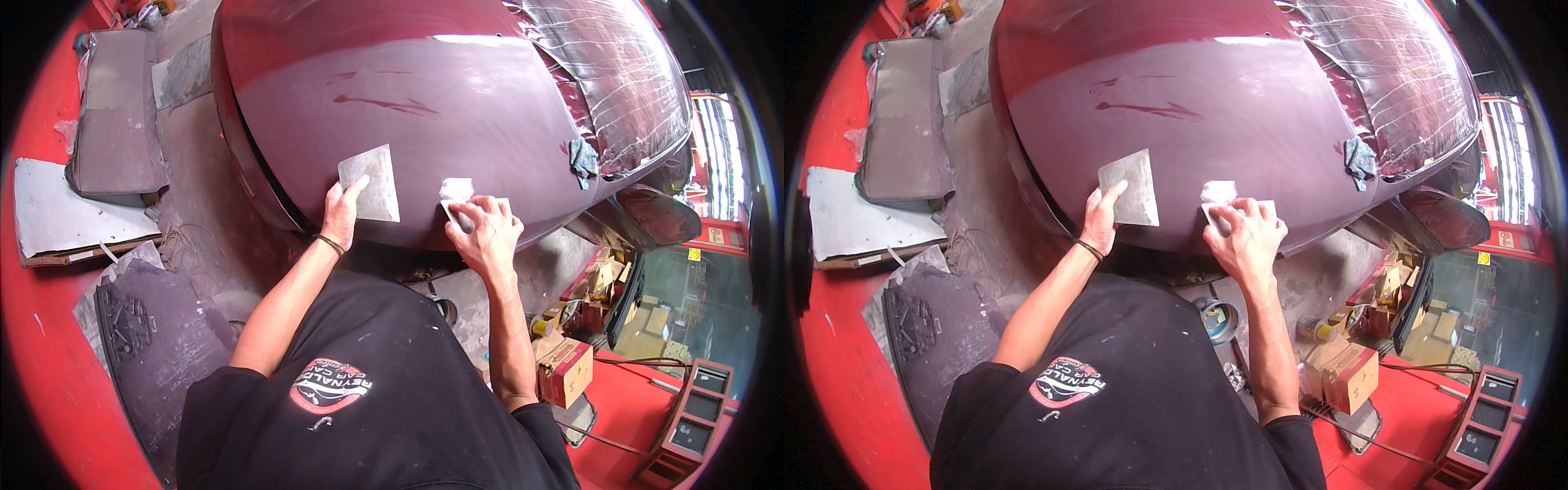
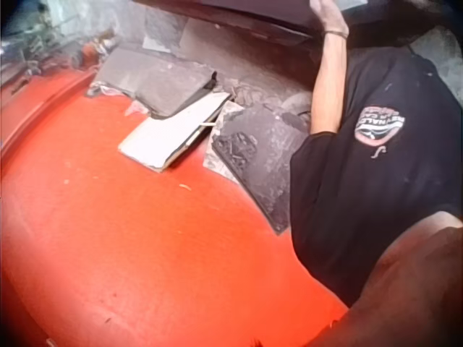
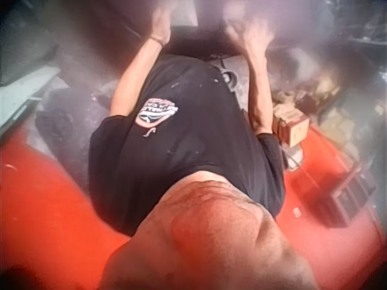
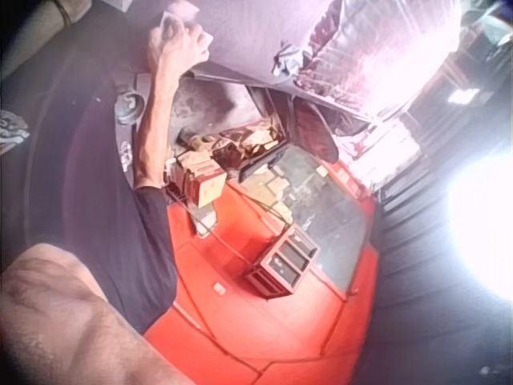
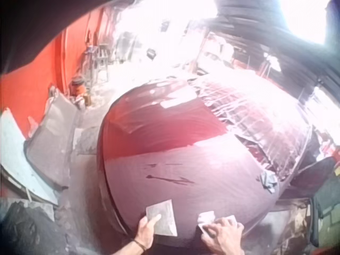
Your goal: The person uses sandpaper to smooth the surface of a maroon car's front bumper and hood. They switch between different pieces of sandpaper and occasionally inspect the surface. Another person is seen in the background working on the vehicle.
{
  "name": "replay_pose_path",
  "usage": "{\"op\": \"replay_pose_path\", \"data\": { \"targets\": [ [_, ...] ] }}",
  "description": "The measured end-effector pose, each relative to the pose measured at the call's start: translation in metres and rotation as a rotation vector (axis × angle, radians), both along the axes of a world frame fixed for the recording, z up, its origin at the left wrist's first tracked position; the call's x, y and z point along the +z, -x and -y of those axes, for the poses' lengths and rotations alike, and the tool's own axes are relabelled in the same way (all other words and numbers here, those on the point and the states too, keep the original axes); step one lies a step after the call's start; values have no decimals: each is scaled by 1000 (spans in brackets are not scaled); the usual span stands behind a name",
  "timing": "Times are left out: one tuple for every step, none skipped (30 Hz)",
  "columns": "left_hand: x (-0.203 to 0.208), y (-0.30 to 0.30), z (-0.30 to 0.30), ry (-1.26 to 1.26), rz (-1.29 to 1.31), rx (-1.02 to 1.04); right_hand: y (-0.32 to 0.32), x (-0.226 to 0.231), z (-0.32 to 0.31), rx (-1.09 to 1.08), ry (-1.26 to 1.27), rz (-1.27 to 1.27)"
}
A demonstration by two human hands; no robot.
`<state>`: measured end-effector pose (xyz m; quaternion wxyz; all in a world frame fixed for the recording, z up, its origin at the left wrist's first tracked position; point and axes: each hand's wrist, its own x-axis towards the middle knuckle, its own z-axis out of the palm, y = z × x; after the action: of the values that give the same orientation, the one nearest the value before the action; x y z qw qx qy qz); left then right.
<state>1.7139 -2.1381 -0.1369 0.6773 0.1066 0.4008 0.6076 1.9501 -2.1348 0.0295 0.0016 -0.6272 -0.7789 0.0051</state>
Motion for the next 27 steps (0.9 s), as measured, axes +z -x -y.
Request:
{"op": "replay_pose_path", "data": {
  "targets": [
    [0, -1, 0, 2, -2, 3, 0, -4, -5, 13, -39, -10],
    [1, -1, 0, 4, -3, 7, 0, -6, -12, 27, -78, -19],
    [1, -1, 0, 5, -4, 5, 3, -7, -18, 41, -101, -38],
    [1, 0, 1, 8, -4, 4, 5, -9, -24, 45, -107, -44],
    [1, 0, 1, 11, -3, 2, 5, -11, -29, 48, -114, -49],
    [0, -1, 0, 11, -1, 2, 5, -13, -33, 51, -121, -55],
    [1, -1, 1, 13, 1, 1, 4, -15, -36, 52, -115, -46],
    [2, -1, 1, 15, 4, -1, 4, -16, -36, 40, -102, -35],
    [3, -1, 1, 20, 13, 0, 4, -17, -36, 27, -89, -24],
    [5, 0, 1, 28, 19, 0, 4, -18, -35, 13, -71, -15],
    [6, -1, 2, 37, 26, -1, 3, -20, -35, 19, -77, -21],
    [4, -1, 2, 35, 35, 3, 3, -20, -35, 23, -82, -28],
    [3, 1, 1, 36, 42, 3, 3, -21, -34, 23, -87, -36],
    [3, 2, 1, 36, 49, 1, 3, -22, -31, 28, -94, -28],
    [2, 3, 2, 30, 55, 7, 2, -22, -27, 32, -101, -19],
    [3, 3, 2, 29, 59, 7, 3, -22, -26, 47, -112, -9],
    [4, 4, 2, 28, 64, 8, 2, -21, -18, 42, -91, -25],
    [5, 4, 3, 27, 68, 11, 0, -22, -9, 29, -73, -29],
    [7, 4, 3, 26, 66, 7, -2, -20, 0, 19, -57, -29],
    [6, 4, 2, 22, 63, 5, -4, -19, 7, 14, -44, -29],
    [4, 4, 2, 18, 60, 3, -7, -21, 14, 4, -42, -38],
    [4, 3, 1, 14, 58, -2, -6, -17, 19, 0, -28, -51],
    [4, 3, 0, 15, 58, -4, -6, -12, 22, -5, -8, -32],
    [4, 3, 0, 17, 57, -5, -6, -9, 22, -9, 13, -13],
    [4, 3, 0, 21, 55, -9, -7, -8, 21, -2, 3, -26],
    [3, 2, 0, 17, 53, -8, -8, -7, 18, 5, -6, -39],
    [2, 2, -1, 13, 51, -6, -9, -7, 14, 13, -15, -52]
  ]
}}
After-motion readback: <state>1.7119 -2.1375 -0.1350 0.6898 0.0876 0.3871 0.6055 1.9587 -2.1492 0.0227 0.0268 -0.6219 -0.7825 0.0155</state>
